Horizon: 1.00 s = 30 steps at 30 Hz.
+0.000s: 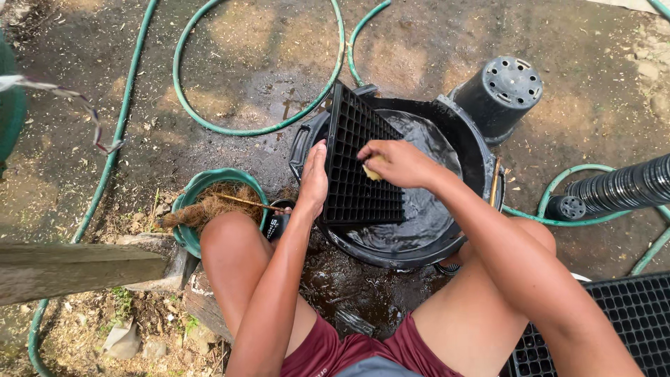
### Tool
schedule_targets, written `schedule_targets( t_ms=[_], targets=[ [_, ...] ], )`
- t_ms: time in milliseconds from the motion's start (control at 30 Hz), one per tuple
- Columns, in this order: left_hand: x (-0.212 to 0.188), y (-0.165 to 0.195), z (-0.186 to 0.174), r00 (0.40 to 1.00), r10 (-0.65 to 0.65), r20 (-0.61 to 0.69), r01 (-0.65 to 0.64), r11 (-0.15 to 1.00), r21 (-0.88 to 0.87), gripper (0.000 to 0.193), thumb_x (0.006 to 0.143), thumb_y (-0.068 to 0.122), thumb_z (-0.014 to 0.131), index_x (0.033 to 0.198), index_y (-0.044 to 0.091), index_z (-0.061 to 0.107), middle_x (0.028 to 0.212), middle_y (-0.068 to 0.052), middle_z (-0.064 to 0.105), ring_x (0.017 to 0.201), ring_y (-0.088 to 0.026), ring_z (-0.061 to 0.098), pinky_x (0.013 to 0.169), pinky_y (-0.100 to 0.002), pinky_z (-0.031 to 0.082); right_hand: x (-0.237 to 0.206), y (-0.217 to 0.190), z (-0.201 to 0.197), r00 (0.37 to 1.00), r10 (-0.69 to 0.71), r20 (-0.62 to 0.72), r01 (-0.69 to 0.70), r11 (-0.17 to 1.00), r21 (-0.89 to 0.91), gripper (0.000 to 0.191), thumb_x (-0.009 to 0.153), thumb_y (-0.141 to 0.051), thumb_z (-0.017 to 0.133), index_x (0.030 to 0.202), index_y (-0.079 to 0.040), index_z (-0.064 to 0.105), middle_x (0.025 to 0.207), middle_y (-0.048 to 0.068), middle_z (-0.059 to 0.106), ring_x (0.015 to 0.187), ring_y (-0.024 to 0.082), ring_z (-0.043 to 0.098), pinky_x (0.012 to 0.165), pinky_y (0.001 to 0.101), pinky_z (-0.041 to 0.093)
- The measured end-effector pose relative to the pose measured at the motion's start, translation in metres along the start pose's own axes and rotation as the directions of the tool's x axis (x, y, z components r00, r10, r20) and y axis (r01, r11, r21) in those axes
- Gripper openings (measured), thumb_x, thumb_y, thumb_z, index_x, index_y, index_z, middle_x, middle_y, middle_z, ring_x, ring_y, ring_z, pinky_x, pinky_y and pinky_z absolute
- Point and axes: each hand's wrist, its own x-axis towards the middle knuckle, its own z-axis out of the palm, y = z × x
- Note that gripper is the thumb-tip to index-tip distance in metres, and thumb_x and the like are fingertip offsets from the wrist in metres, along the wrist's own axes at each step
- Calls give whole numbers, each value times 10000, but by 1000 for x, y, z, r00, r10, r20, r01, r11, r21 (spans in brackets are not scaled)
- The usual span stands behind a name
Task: The person scrubs a black plastic seedling tray with a yellow sponge over a bucket of water, rinsing it repeatedly. They then pick up a second tray and continue scrubbing its cells and surfaces with the sponge.
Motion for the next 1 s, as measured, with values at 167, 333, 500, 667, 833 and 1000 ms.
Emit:
schedule_targets(
  t_ms=[167,333,500,667,833,1000],
  targets=[
    [0,7,10,998,35,48,-33,999,-25,593,1088,432,368,1478,-3,470,1513,-133,512,1413,-202,451,1193,-325,297,-15,-7,-3,999,-47,15,50,970,-238,419,916,-307,642,1305,-151,652,1083,152,717,964,372,687,794,499,542],
    [1,20,21,999,24,42,-23,1000,-9,597,1089,430,385,1480,-10,485,1505,-142,523,1402,-204,465,1184,-324,312,-7,-12,-3,996,-72,57,84,966,-246,460,890,-287,638,1342,-202,639,1081,142,716,952,365,689,785,505,542],
    [-6,29,32,990,54,133,-69,991,113,613,1075,431,432,1518,7,440,1500,-141,519,1386,-207,464,1160,-338,328,1,-9,6,989,-55,136,95,946,-309,498,843,-261,662,1326,-147,616,987,153,736,906,390,692,748,531,540],
    [-5,34,26,993,24,119,-46,982,181,589,1059,379,497,1521,21,431,1416,-154,593,1284,-213,551,1098,-338,417,6,-19,9,977,19,213,54,941,-334,617,851,-241,648,1446,-162,507,882,185,727,836,408,696,709,543,540],
    [-1,30,18,995,5,101,-25,980,199,565,1078,362,460,1521,11,428,1390,-133,614,1271,-189,568,1087,-321,421,-7,-25,-1,943,110,315,12,933,-361,761,869,-239,647,1577,-207,371,849,214,721,822,423,689,753,536,537],
    [-2,30,19,995,14,100,-31,983,180,556,1083,352,472,1519,12,412,1369,-126,618,1248,-178,575,1076,-322,429,-20,-19,-4,957,82,278,20,938,-347,615,878,-243,644,1479,-223,516,920,178,741,878,392,704,783,519,550]
  ],
)
